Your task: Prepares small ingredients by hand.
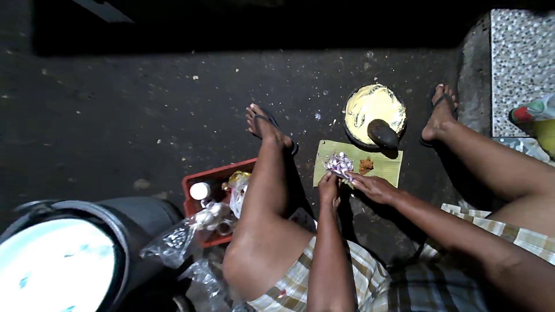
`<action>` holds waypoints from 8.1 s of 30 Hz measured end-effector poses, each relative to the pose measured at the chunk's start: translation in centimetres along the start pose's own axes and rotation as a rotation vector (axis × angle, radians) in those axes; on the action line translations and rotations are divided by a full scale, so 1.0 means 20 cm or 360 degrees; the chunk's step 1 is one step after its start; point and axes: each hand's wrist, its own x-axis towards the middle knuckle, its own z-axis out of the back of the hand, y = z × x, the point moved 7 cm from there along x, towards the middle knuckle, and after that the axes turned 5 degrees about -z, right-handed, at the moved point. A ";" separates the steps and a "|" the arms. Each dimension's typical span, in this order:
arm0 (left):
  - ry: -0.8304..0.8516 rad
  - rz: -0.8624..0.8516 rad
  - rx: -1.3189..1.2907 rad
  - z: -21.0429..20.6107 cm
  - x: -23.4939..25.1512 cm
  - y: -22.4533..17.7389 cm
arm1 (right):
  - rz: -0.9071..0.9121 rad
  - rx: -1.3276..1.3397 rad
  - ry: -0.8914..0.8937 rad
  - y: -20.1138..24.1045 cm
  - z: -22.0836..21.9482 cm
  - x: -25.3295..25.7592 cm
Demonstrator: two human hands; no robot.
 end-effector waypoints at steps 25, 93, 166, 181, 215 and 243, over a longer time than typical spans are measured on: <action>0.0037 0.0051 0.0028 -0.01 -0.01 -0.01 | 0.0033 0.0014 -0.0032 0.02 0.00 0.09; -0.0098 -0.0062 0.0007 0.00 -0.02 -0.03 | 0.0019 -0.0067 -0.0042 0.09 0.03 0.09; -0.0109 -0.0040 -0.0006 0.01 -0.02 0.01 | -0.0016 -0.0032 0.0016 0.06 -0.01 0.11; -0.0106 0.0152 -0.0146 0.02 -0.01 0.05 | -0.0068 -0.0189 -0.0016 0.10 -0.01 0.19; -0.0190 0.0006 -0.0015 0.05 0.00 0.02 | 0.0005 -0.0031 0.0016 0.10 -0.03 0.15; -0.0070 -0.0001 -0.0084 0.02 0.00 0.02 | 0.0010 -0.0009 0.0023 0.08 -0.04 0.13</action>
